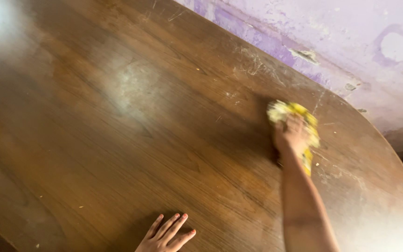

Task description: The person wipes a wooden dining table with a yellow patterned cloth. They move around the table, wiping different sections in circular and back-and-forth motions, then fold the cloth and continue wiping.

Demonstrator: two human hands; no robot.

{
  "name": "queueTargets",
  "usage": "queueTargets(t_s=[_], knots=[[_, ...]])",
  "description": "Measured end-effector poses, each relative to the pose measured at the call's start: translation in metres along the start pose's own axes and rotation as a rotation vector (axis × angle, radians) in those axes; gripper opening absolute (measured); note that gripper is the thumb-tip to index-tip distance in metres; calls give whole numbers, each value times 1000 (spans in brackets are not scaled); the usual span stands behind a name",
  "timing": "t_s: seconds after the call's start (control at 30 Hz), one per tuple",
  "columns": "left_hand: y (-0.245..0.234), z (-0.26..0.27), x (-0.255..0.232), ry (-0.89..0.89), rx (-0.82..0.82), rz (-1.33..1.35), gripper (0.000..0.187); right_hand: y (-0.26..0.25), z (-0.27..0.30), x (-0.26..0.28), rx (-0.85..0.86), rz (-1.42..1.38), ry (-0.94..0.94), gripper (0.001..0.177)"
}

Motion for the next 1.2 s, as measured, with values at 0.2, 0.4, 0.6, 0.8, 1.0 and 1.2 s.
queueTargets(t_s=[0.2,0.4,0.6,0.8,1.0,1.2], knots=[[-53,-18,-16,-34,81,149,55,-6,76,-191,-97,68,378,77],[-96,-25,-28,-84,107,162,55,16,133,-70,-61,181,76,74],[-134,-4,-6,-194,-477,228,69,34,360,184,380,436,-687,73],[-178,54,108,-841,-381,43,66,32,476,214,576,180,-1179,69],[-153,149,162,-1168,-219,48,76,34,343,163,79,268,-456,71],[-196,163,140,-1309,-247,621,76,59,417,334,325,353,-742,80]])
Point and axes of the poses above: each hand's wrist, its own z-axis away from the middle knuckle, its own y-axis out of the palm, x = y × z, the point moved 3 cm from there along -z, towards the middle knuckle, and after that the axes turned 9 degrees about -y, right-handed, at the moved point
